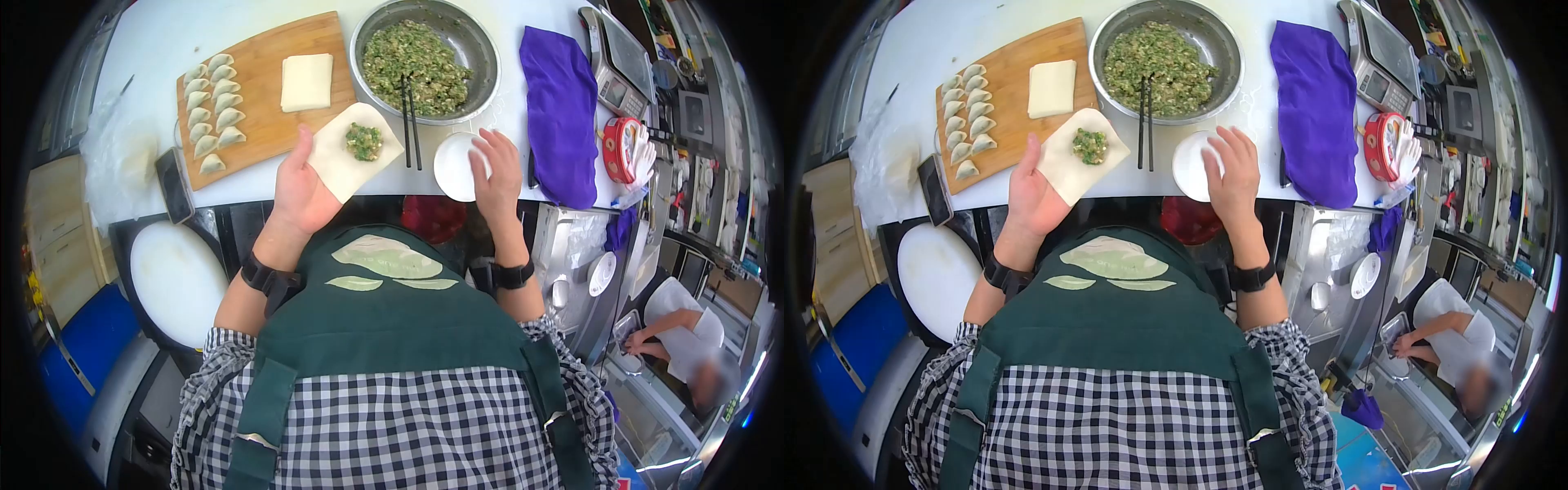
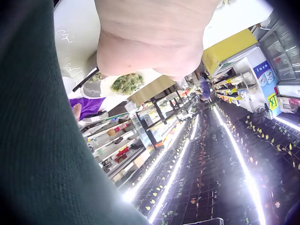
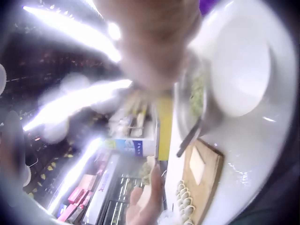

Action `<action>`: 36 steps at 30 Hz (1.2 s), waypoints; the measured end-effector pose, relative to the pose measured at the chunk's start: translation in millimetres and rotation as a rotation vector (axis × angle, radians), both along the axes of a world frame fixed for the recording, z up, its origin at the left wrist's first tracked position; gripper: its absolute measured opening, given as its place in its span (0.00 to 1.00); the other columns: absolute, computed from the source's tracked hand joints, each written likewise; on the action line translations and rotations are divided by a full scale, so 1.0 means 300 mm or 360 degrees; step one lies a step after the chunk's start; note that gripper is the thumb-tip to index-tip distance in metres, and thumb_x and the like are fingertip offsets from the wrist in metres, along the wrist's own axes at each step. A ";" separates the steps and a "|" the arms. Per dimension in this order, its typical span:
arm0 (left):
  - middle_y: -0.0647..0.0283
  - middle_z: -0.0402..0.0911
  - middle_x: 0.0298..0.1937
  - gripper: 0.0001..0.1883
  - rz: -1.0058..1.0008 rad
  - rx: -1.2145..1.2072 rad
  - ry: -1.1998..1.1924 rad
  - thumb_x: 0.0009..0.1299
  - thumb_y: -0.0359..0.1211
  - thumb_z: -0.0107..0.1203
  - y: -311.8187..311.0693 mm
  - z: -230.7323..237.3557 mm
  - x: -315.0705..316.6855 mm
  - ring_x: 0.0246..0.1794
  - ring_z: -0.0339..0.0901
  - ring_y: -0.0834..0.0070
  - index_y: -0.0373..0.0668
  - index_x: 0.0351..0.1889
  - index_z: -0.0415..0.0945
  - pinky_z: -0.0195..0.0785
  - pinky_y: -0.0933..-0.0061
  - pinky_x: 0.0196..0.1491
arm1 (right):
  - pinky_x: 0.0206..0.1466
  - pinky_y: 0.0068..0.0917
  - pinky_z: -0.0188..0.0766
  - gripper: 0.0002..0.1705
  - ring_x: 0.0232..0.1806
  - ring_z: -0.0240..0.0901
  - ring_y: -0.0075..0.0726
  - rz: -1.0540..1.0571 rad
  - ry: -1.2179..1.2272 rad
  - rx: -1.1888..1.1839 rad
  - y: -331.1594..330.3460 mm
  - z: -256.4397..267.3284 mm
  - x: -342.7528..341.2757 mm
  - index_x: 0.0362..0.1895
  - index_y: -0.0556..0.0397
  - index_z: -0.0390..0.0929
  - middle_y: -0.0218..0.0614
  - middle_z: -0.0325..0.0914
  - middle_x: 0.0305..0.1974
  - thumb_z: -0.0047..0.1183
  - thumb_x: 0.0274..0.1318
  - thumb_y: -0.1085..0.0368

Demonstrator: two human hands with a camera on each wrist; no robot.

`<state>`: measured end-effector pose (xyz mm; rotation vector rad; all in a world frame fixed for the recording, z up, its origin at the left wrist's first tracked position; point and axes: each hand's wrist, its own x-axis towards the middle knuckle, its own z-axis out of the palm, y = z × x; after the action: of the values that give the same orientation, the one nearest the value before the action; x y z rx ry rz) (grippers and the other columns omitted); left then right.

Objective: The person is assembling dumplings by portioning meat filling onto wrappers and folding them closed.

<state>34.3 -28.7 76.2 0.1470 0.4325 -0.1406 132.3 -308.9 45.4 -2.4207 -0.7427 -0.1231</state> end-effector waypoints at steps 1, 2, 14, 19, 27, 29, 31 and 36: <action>0.48 0.61 0.71 0.35 -0.0015 -0.0002 0.0000 0.79 0.53 0.33 -0.005 -0.007 0.006 0.72 0.58 0.54 0.32 0.71 0.52 0.48 0.52 0.74 | 0.68 0.59 0.53 0.20 0.70 0.53 0.63 0.0023 -0.0233 -0.0253 -0.034 -0.016 -0.029 0.49 0.56 0.79 0.49 0.66 0.64 0.63 0.48 0.69; 0.48 0.61 0.71 0.37 -0.0056 -0.0097 -0.0100 0.78 0.54 0.32 -0.012 -0.017 0.013 0.72 0.58 0.54 0.32 0.71 0.52 0.48 0.53 0.74 | 0.70 0.71 0.37 0.25 0.75 0.37 0.68 0.0077 -0.0073 -0.0424 -0.045 -0.019 -0.062 0.50 0.57 0.79 0.50 0.54 0.71 0.64 0.49 0.57; 0.48 0.60 0.72 0.44 -0.0285 0.0027 -0.0171 0.76 0.62 0.23 -0.112 0.037 0.100 0.73 0.57 0.54 0.31 0.72 0.51 0.47 0.54 0.75 | 0.74 0.66 0.28 0.25 0.77 0.30 0.66 0.0074 0.0011 -0.0211 -0.006 0.069 -0.063 0.45 0.55 0.83 0.52 0.46 0.75 0.57 0.53 0.48; 0.52 0.59 0.73 0.44 -0.0380 0.0005 -0.0288 0.75 0.64 0.21 -0.143 0.037 0.103 0.73 0.56 0.58 0.35 0.73 0.51 0.48 0.54 0.74 | 0.74 0.63 0.31 0.34 0.77 0.35 0.65 0.0576 -0.0215 0.0135 0.196 0.294 -0.091 0.53 0.52 0.79 0.50 0.49 0.74 0.63 0.43 0.45; 0.54 0.59 0.73 0.40 -0.0402 -0.0504 -0.0521 0.76 0.62 0.21 -0.097 -0.016 0.090 0.74 0.55 0.59 0.39 0.73 0.52 0.48 0.53 0.73 | 0.75 0.61 0.28 0.40 0.78 0.31 0.63 0.0791 -0.0248 -0.0374 0.241 0.297 -0.135 0.64 0.35 0.73 0.49 0.47 0.75 0.45 0.51 0.30; 0.54 0.60 0.72 0.41 -0.0381 -0.0444 -0.0475 0.76 0.62 0.21 -0.082 -0.023 0.094 0.73 0.57 0.59 0.38 0.72 0.53 0.48 0.52 0.73 | 0.75 0.61 0.28 0.39 0.78 0.31 0.62 0.0848 -0.0245 -0.0440 0.199 0.288 -0.159 0.63 0.33 0.73 0.49 0.47 0.75 0.46 0.50 0.31; 0.52 0.60 0.72 0.41 -0.0348 -0.0415 -0.0520 0.76 0.62 0.22 -0.077 -0.022 0.096 0.73 0.56 0.57 0.36 0.72 0.54 0.48 0.53 0.74 | 0.74 0.64 0.35 0.42 0.76 0.38 0.63 0.0712 -0.0228 -0.0300 0.168 0.273 -0.172 0.64 0.34 0.71 0.45 0.48 0.75 0.59 0.40 0.41; 0.50 0.59 0.72 0.42 -0.0269 -0.0394 -0.0346 0.76 0.62 0.21 -0.086 0.030 0.109 0.73 0.55 0.56 0.34 0.72 0.52 0.47 0.54 0.74 | 0.75 0.60 0.32 0.33 0.77 0.34 0.65 0.0372 -0.0403 -0.0288 0.127 0.215 -0.146 0.62 0.31 0.75 0.51 0.47 0.75 0.54 0.51 0.40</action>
<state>67.0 -54.6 85.2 -0.0452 0.1828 -0.3396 88.4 -270.6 109.8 -2.4928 -1.1914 -0.2836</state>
